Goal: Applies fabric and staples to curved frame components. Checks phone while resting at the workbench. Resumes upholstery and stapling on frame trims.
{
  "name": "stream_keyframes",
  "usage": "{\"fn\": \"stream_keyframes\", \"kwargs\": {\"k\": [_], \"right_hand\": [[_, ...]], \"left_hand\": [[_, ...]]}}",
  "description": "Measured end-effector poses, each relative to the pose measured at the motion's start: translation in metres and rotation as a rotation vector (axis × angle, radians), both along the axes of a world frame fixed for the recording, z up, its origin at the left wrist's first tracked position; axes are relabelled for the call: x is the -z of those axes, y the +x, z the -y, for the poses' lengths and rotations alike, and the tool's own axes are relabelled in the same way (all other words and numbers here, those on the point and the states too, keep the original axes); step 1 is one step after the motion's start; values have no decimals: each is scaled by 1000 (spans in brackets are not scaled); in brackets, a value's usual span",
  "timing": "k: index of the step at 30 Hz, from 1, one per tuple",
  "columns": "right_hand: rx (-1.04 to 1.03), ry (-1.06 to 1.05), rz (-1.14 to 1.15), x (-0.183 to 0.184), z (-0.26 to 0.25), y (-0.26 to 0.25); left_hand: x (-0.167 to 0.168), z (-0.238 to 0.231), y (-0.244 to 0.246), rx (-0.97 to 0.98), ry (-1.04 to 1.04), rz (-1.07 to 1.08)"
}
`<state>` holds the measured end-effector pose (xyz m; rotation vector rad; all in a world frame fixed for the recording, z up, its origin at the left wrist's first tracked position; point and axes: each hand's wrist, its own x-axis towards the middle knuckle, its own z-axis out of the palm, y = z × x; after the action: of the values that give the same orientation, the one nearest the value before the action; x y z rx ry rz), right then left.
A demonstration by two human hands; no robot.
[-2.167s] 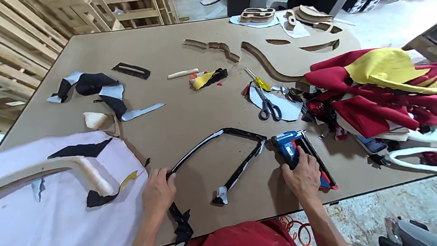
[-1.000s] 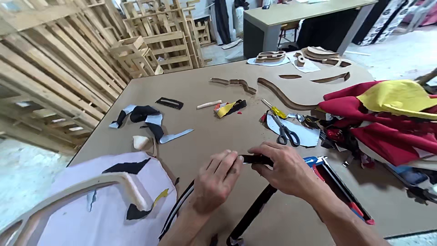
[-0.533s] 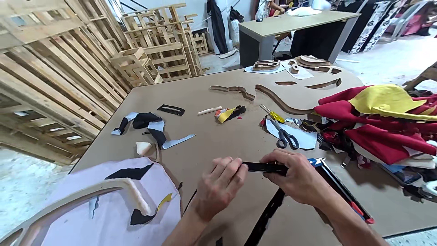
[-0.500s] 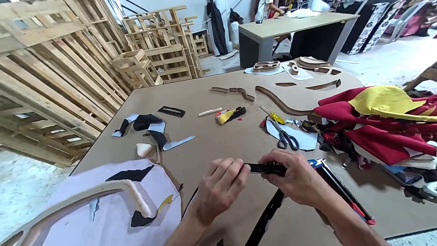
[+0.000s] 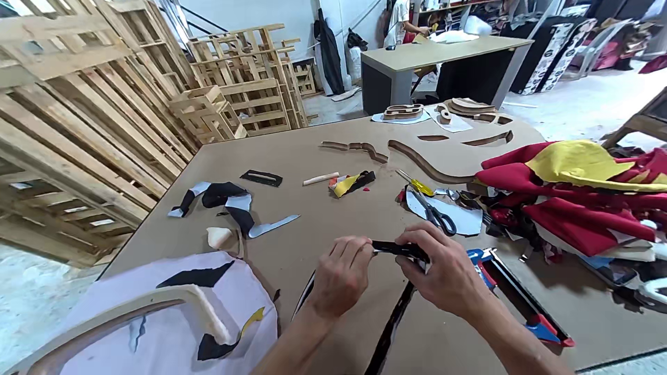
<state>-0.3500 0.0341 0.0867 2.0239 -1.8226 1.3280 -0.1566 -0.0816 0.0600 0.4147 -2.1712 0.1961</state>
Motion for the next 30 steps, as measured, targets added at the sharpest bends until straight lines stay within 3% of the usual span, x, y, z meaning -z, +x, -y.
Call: {"fn": "stream_keyframes", "kwargs": {"k": [7,12,15,18,20,23,30], "right_hand": [[-158,201,438,30,-9,-15],[-53,92,68,39,-9,-22],[-89,102,128,37,-2,-30],[-132,366,307,42,5,-33],[-134,584,390,50,10,-34],[-137,779,437,69,17,-33],[-45,827,359,103,15,-15]], "left_hand": [[41,22,-23,75,390,1],[48,19,-28,230,686,83],[47,4,-28,351,1072,167],[64,-12,-23,385,1526,167],[85,-23,-19,379,1774,56],[120,-44,-13,444,1784,-88],[137,-70,-33,79,1694,-285]]}}
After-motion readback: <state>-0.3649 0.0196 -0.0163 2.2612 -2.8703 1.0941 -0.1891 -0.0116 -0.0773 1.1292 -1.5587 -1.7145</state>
